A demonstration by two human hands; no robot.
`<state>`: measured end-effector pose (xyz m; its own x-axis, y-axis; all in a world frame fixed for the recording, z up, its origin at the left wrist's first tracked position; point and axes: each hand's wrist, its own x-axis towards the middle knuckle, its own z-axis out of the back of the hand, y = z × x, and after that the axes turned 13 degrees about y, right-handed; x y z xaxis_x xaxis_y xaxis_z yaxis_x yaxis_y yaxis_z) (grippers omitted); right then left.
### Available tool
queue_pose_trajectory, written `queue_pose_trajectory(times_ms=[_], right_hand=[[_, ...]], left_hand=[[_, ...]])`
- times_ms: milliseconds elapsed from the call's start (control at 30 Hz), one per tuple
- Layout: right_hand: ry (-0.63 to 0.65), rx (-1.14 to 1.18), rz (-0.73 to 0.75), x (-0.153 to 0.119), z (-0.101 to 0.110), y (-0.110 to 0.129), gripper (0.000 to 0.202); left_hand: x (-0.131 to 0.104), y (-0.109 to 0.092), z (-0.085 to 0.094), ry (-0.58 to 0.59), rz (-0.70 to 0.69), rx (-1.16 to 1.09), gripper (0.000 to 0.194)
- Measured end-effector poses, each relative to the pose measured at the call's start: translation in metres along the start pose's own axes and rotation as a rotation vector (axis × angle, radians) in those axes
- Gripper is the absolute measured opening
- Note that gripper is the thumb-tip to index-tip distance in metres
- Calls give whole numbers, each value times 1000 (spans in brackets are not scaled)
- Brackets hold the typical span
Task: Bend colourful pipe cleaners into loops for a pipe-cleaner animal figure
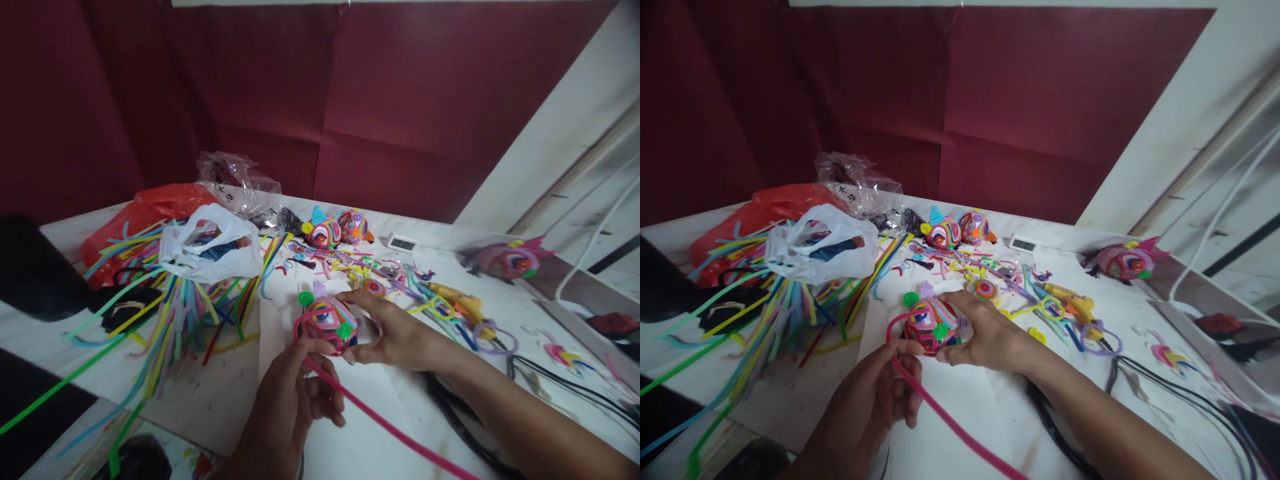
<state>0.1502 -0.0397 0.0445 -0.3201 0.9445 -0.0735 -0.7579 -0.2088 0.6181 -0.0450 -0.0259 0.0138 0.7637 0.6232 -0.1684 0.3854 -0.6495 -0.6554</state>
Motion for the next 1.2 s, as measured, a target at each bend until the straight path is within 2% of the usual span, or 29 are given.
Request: queue_pose_trajectory(times_ms=[300, 700, 800, 967, 1200], right_hand=[[-11, -108, 42, -13, -6, 7, 62], [-25, -141, -44, -16, -5, 14, 59], [-27, -169, -55, -15, -6, 15, 57], [-23, -267, -8, -13, -8, 20, 38], [-64, -301, 43, -14, -7, 24, 33]], left_hand=[[2, 19, 1, -6, -2, -44, 39], [5, 19, 11, 56, 58, 74, 47], [1, 12, 11, 60, 55, 170, 46], [-7, -12, 9, 1, 5, 441, 38], [1, -52, 14, 74, -97, 1019, 35]])
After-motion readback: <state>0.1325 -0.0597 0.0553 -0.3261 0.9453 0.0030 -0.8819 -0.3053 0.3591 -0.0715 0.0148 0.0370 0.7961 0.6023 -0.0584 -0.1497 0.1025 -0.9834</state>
